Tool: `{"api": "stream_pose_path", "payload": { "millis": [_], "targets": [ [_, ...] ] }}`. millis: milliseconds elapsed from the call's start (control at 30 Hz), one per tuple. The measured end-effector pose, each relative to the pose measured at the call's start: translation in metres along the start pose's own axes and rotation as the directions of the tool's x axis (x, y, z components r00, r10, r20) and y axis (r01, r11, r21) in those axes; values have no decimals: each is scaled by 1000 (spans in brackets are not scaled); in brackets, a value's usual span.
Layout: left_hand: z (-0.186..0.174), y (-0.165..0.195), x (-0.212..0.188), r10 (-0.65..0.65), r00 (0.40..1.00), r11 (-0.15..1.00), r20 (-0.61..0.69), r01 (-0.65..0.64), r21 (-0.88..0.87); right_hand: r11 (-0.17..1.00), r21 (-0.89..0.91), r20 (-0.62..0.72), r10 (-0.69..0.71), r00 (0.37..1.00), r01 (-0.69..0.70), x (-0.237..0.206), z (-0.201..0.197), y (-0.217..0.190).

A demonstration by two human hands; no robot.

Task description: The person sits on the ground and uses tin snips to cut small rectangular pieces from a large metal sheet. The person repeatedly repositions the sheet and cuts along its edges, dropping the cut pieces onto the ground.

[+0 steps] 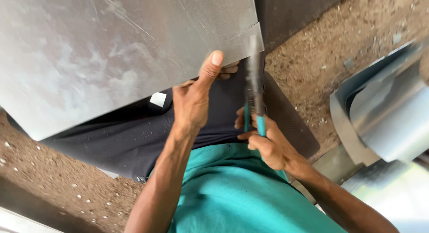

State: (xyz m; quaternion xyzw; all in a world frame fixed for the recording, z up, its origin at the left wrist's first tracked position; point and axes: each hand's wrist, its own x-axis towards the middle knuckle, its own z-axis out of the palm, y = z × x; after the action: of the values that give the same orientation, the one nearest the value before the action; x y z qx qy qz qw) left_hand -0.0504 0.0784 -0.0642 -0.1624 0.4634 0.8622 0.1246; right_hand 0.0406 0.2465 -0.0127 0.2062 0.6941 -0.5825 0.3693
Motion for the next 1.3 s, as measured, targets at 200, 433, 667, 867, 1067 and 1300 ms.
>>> {"api": "stream_pose_path", "payload": {
  "millis": [200,433,667,867,1067,1300],
  "targets": [
    [7,-20,-1,44,999,999,7,-44,5,999,-24,-44,-29,999,28,2,7,9],
    [8,-23,0,3,999,1000,-49,-1,31,999,-37,-58,3,998,-5,0,6,5],
    [10,-24,2,5,999,1000,-48,-4,7,998,-58,-101,-33,994,28,3,2,3],
    [12,-28,1,3,999,1000,-51,-2,7,992,-116,-118,-69,991,55,7,-4,9],
    [16,-11,-5,44,991,996,-128,-54,-71,873,-487,-177,-95,980,-3,4,-24,-3],
    [83,39,-19,-141,895,948,-423,-1,-318,616,-766,-165,-466,869,186,0,-50,29]
  ]
}}
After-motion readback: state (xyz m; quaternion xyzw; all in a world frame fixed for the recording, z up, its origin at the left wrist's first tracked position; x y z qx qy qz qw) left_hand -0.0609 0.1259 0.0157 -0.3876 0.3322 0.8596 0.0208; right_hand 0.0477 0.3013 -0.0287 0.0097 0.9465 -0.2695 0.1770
